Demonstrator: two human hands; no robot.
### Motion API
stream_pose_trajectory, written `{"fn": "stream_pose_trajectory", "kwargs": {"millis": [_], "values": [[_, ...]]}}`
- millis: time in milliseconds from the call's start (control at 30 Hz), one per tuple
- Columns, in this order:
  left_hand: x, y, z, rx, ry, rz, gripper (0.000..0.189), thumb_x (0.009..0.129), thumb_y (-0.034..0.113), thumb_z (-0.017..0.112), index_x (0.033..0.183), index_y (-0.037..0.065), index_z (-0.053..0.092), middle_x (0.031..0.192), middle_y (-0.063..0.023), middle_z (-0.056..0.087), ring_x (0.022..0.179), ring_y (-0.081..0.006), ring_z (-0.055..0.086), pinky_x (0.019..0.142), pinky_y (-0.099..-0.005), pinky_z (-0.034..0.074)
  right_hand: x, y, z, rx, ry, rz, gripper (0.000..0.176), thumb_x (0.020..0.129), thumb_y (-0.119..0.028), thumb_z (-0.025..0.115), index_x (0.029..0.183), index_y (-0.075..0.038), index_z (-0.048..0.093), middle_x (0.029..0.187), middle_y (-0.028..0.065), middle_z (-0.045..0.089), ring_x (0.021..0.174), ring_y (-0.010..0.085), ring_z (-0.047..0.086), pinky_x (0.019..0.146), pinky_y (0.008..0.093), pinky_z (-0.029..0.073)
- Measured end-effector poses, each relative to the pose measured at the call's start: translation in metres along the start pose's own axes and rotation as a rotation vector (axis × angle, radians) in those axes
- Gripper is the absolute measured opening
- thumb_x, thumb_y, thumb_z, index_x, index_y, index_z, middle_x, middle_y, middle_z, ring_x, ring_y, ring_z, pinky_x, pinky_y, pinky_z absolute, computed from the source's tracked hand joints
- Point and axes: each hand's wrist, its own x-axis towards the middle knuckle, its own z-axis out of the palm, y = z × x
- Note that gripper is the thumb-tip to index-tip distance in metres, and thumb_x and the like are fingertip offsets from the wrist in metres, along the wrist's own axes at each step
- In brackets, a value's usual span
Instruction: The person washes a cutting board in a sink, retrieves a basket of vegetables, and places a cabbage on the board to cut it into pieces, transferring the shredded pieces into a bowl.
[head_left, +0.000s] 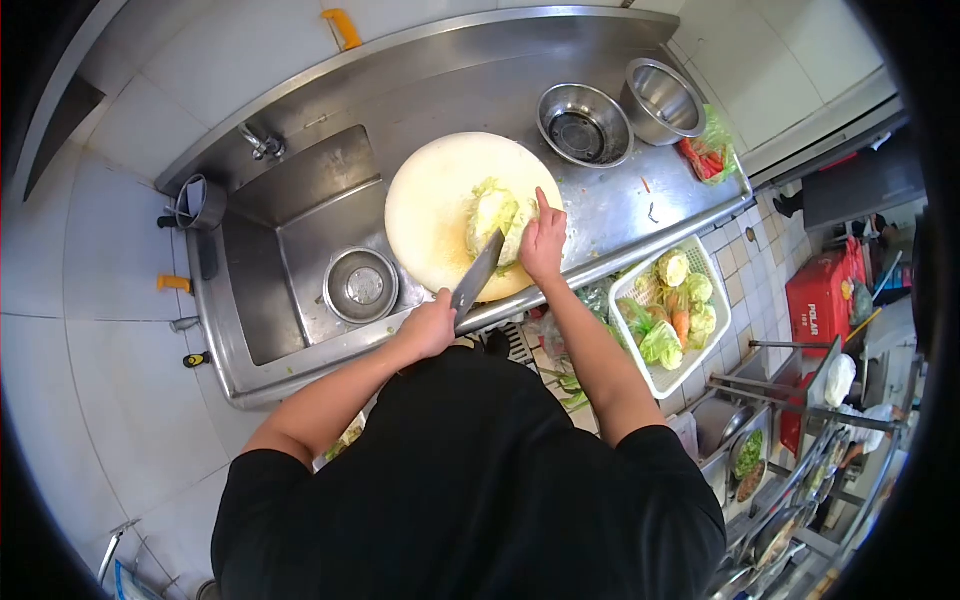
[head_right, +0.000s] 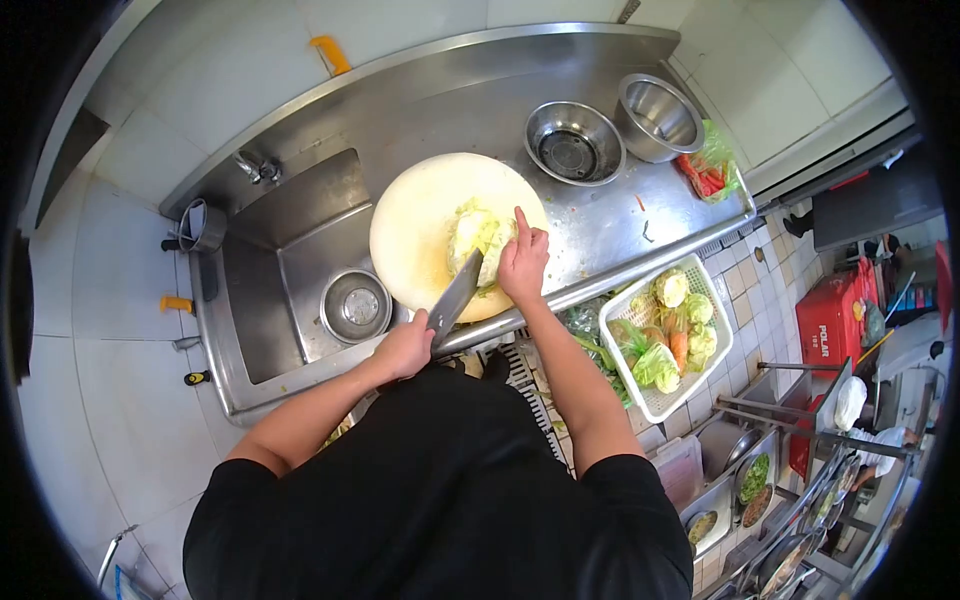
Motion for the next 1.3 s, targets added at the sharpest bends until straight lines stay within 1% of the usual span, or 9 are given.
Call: {"fn": "stream_pose_trajectory", "kwargs": {"millis": [300, 400, 567, 667, 1000, 1033, 1133, 1167, 1300], "values": [[0.057, -0.005, -0.023, 0.036, 0.116, -0.001, 0.031, 0.103, 0.026, 0.054, 0.120, 0.000, 0.055, 0.100, -0.0320, 0.070, 0.095, -0.0495, 0.069, 0.086, -0.0577, 0.053, -0.003, 0.010, -0.080, 0.119, -0.217, -0.208, 0.036, 0.079, -0.004, 0.067, 0.112, -0.001, 0.052, 0.129, 0.0246, 0.051, 0.124, 0.0441, 0.047, 0.109, 0.0475, 0.040], [0.075, -0.026, -0.037, 0.003, 0.155, -0.039, 0.033, 0.103, 0.027, 0.054, 0.121, 0.000, 0.056, 0.102, -0.0305, 0.071, 0.099, -0.0488, 0.068, 0.089, -0.0581, 0.052, -0.024, 0.001, -0.083, 0.033, -0.422, -0.237, 0.038, 0.078, -0.005, 0.069, 0.112, -0.002, 0.053, 0.127, 0.0229, 0.052, 0.124, 0.0448, 0.047, 0.108, 0.0488, 0.041], [0.064, -0.028, -0.068, -0.258, 0.045, -0.092, 0.033, 0.103, 0.028, 0.053, 0.124, 0.003, 0.061, 0.082, -0.0172, 0.070, 0.051, -0.0239, 0.064, 0.047, -0.0403, 0.053, -0.052, -0.017, -0.057, -0.066, -0.234, -0.308, 0.042, 0.074, -0.009, 0.075, 0.112, -0.007, 0.057, 0.124, 0.0176, 0.054, 0.124, 0.0422, 0.048, 0.107, 0.0513, 0.042], [0.058, -0.042, -0.057, -0.420, 0.091, -0.037, 0.034, 0.104, 0.029, 0.054, 0.124, 0.002, 0.061, 0.075, -0.0135, 0.068, 0.048, -0.0224, 0.062, 0.045, -0.0392, 0.051, -0.057, -0.030, -0.057, -0.203, -0.234, -0.315, 0.036, 0.075, -0.014, 0.076, 0.107, -0.007, 0.059, 0.125, 0.0170, 0.054, 0.127, 0.0411, 0.047, 0.108, 0.0526, 0.040], [0.037, -0.057, -0.028, -0.673, 0.045, -0.044, 0.029, 0.107, 0.027, 0.054, 0.126, 0.006, 0.060, 0.064, -0.0061, 0.058, 0.038, -0.0133, 0.051, 0.038, -0.0332, 0.042, -0.053, -0.036, -0.040, -0.223, -0.374, -0.320, 0.043, 0.085, -0.021, 0.073, 0.127, -0.021, 0.066, 0.132, 0.0133, 0.055, 0.129, 0.0366, 0.048, 0.108, 0.0505, 0.041], [0.033, -0.057, -0.027, -0.625, 0.071, -0.035, 0.027, 0.106, 0.028, 0.055, 0.116, 0.004, 0.061, 0.064, -0.0134, 0.063, 0.043, -0.0264, 0.059, 0.044, -0.0412, 0.048, -0.051, -0.035, -0.039, -0.218, -0.376, -0.308, 0.042, 0.086, -0.021, 0.073, 0.127, -0.020, 0.066, 0.132, 0.0132, 0.055, 0.129, 0.0364, 0.048, 0.108, 0.0505, 0.041], [0.019, -0.055, -0.018, -0.182, 0.388, 0.200, 0.025, 0.104, 0.027, 0.056, 0.103, 0.002, 0.058, 0.071, -0.0240, 0.067, 0.061, -0.0444, 0.066, 0.058, -0.0518, 0.053, -0.048, -0.037, -0.035, -0.249, -0.381, -0.283, 0.040, 0.088, -0.024, 0.072, 0.128, -0.021, 0.065, 0.131, 0.0137, 0.056, 0.125, 0.0360, 0.050, 0.104, 0.0510, 0.043], [0.011, -0.052, -0.017, -0.170, 0.312, 0.131, 0.023, 0.104, 0.024, 0.054, 0.100, 0.002, 0.053, 0.082, -0.0306, 0.068, 0.080, -0.0534, 0.065, 0.072, -0.0593, 0.052, -0.049, -0.038, -0.033, -0.268, -0.383, -0.277, 0.040, 0.089, -0.024, 0.072, 0.128, -0.021, 0.065, 0.131, 0.0139, 0.056, 0.124, 0.0359, 0.051, 0.103, 0.0512, 0.044], [-0.014, -0.025, -0.012, 0.060, 0.295, 0.105, 0.017, 0.102, 0.018, 0.051, 0.113, 0.005, 0.052, 0.085, -0.0291, 0.069, 0.079, -0.0502, 0.068, 0.072, -0.0620, 0.052, -0.059, -0.057, -0.018, -0.406, -0.340, -0.214, 0.039, 0.088, -0.026, 0.071, 0.126, -0.021, 0.063, 0.122, 0.0167, 0.056, 0.113, 0.0370, 0.053, 0.094, 0.0510, 0.045]]}}
